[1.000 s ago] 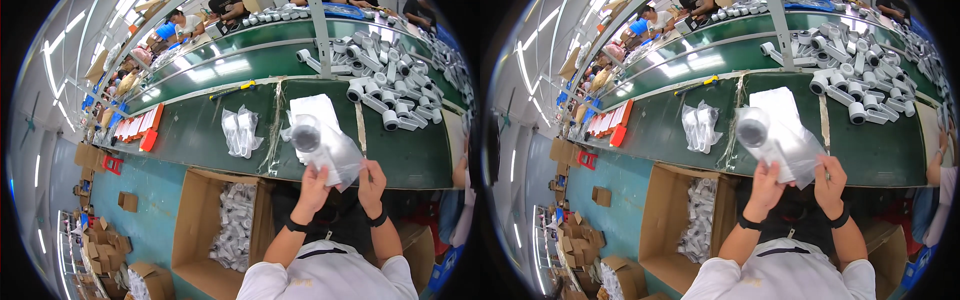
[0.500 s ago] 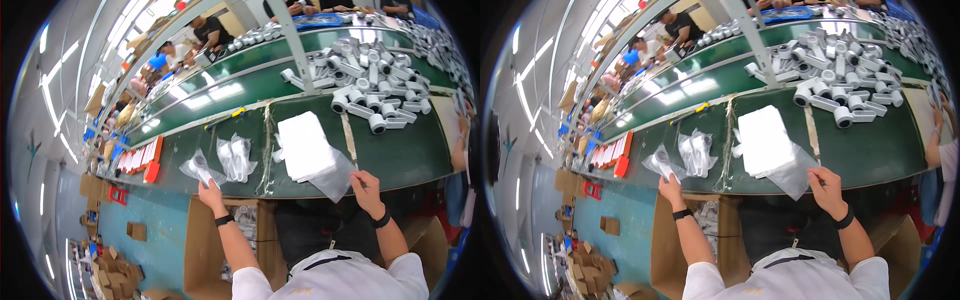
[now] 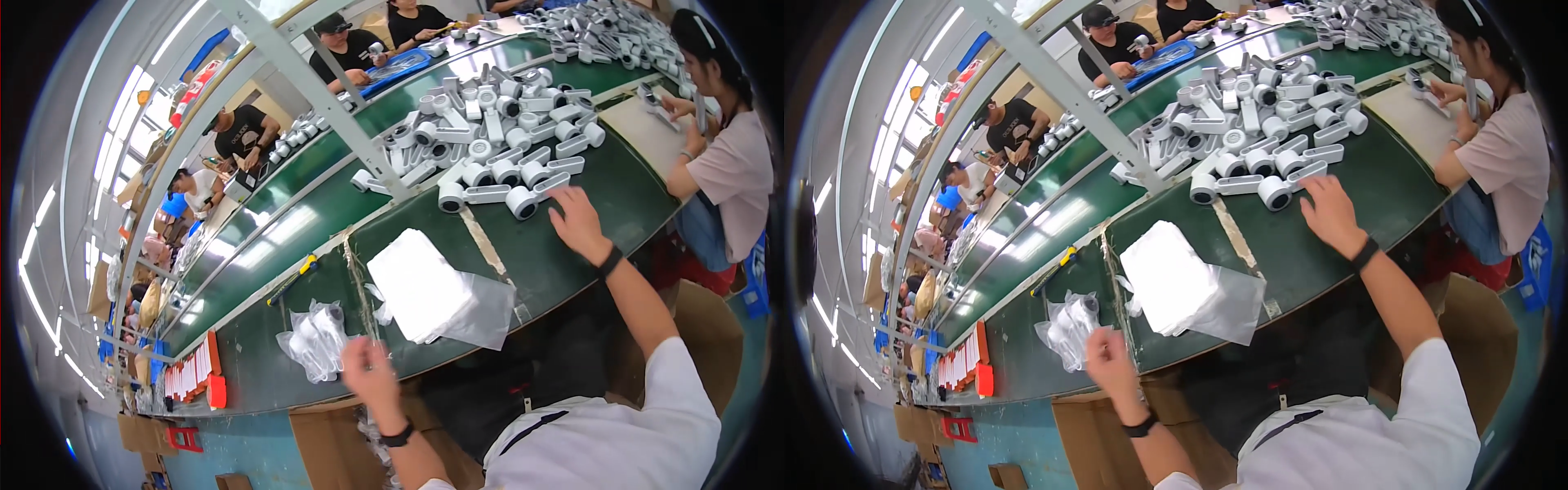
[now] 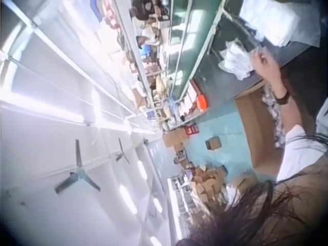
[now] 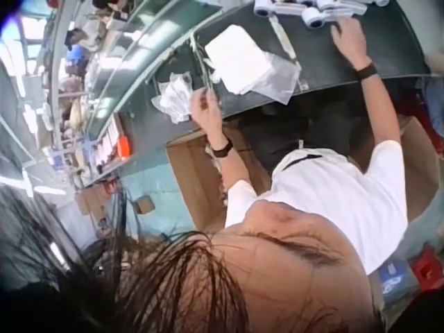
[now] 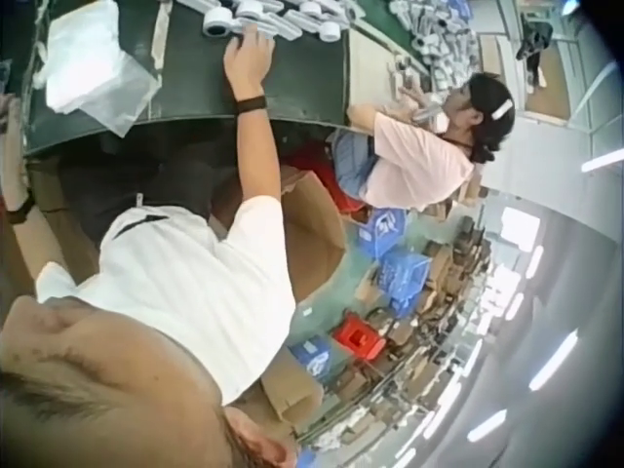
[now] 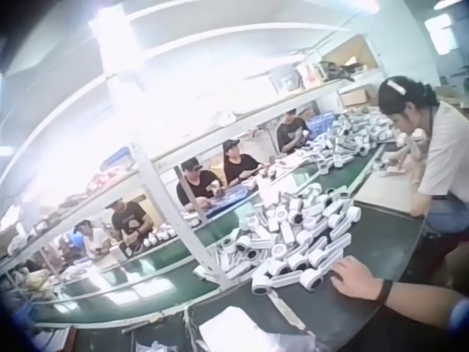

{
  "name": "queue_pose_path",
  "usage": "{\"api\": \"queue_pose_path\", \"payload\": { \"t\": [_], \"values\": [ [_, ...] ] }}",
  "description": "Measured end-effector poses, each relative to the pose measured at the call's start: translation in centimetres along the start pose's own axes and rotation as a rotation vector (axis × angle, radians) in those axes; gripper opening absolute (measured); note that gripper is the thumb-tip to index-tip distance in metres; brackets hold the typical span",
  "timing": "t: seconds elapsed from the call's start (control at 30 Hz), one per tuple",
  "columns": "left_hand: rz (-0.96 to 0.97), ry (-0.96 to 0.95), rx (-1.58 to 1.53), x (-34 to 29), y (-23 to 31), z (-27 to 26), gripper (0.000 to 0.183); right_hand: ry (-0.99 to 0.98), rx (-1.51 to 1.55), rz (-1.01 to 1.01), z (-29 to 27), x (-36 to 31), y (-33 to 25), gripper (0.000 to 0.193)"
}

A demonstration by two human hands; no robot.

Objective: The person bags small white fans by hand, placing each fan into a plastic bag and setting them on the table before gathering the bagged fans into a cardboard box.

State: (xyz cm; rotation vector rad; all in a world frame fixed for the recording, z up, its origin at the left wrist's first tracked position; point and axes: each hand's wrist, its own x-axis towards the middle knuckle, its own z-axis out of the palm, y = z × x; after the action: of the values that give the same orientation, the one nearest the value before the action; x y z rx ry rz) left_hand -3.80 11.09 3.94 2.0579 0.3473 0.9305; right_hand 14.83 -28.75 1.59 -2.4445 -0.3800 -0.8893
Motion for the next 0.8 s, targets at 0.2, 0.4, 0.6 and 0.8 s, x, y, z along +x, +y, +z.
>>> {"api": "queue_pose_path", "payload": {
  "t": [0.2,0.4,0.6,0.8],
  "values": [
    [0.451,-0.537,0.142,-7.8,5.2,10.6,0.024,-0.171,-0.311,-0.143,3.9,2.2,3.2,0.039],
    [0.378,-0.554,0.321,-8.6,2.6,12.9,0.015,-0.323,-0.164,-0.039,2.7,1.4,3.1,0.039],
    [-0.464,-0.404,-0.416,-5.7,4.4,11.7,0.016,-0.352,0.545,0.296,-1.1,-0.7,-3.0,0.032],
    [-0.443,-0.351,-0.561,-4.9,5.1,11.5,0.017,-0.516,1.172,0.464,-2.7,-5.4,-10.2,0.035]
  ]
}}
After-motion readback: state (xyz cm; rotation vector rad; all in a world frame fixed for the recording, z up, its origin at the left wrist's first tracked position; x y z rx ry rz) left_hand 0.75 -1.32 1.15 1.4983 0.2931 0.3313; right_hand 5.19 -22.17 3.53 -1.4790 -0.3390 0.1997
